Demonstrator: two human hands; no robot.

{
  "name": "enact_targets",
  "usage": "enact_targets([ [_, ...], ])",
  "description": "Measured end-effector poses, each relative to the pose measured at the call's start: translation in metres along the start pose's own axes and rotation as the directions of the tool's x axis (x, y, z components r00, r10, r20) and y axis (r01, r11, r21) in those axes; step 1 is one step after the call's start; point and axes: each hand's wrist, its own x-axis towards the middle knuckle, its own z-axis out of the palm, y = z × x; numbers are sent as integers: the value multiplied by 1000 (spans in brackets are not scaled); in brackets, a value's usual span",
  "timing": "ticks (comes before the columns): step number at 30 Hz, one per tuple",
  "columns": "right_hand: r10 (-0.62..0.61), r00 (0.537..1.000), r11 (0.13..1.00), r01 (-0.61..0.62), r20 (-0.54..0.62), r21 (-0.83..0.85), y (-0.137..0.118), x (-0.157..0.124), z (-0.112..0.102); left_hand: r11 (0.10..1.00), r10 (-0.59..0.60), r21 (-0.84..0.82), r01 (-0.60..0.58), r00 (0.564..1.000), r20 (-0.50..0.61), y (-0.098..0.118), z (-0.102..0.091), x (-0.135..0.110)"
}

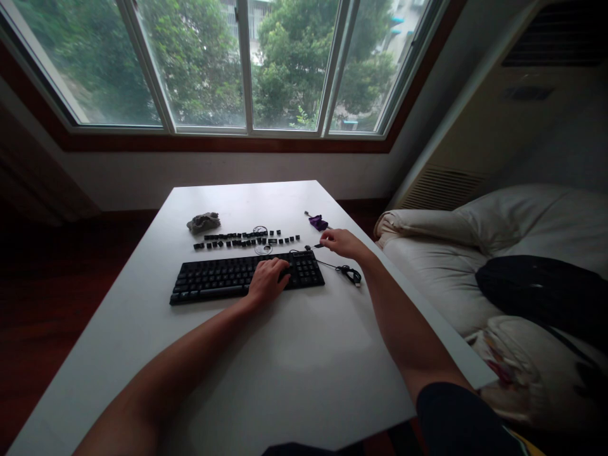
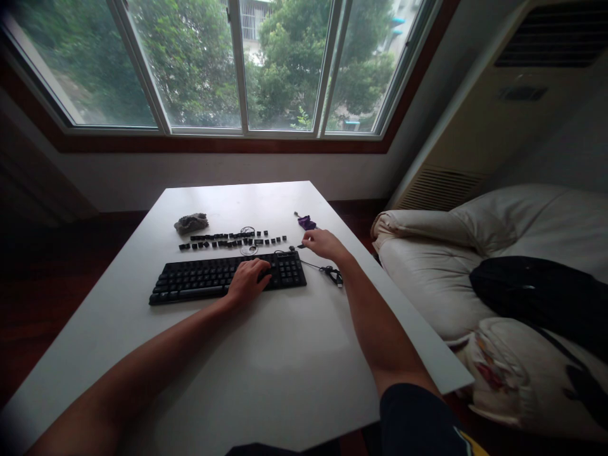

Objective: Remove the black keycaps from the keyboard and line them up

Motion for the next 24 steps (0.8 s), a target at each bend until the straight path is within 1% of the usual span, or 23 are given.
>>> enact_targets([
  [1,-8,1000,1000,8,15,-23,1,1,1,1000,2,-1,-2,1000,-1,0,0,0],
  [2,-10,1000,999,10,3,-39,1,1,2,1000,3,-2,-3,1000,-2,0,0,0],
  [4,-5,998,998,2,-63,-61,2,2,4,1000,0,-4,0,1000,-1,1,0,0],
  [5,-3,997,997,-2,-74,-71,2,2,5,1000,-2,-6,2,1000,1,1,-1,0],
  [8,-2,999,995,-3,-55,-98,3,2,7,1000,-6,-11,6,1000,3,2,-1,0],
  [10,-6,998,995,-1,-70,-102,3,3,8,1000,-6,-14,7,1000,1,2,-1,0],
  [13,-25,998,996,20,-60,-82,3,3,9,1000,-9,-19,9,1000,1,2,-2,1],
  [16,-38,995,998,33,-92,-52,1,3,9,1000,-19,-24,19,1000,0,2,-2,1],
  [19,-68,995,998,69,-68,6,-4,1,9,999,-22,-29,22,1000,-7,2,-2,1],
  [22,-52,992,998,55,-116,20,-10,-1,9,999,-22,-27,21,1000,-15,2,-2,1],
  [24,-55,993,998,58,-108,27,-13,-2,9,999,-25,-27,25,1000,-15,2,-2,1],
])
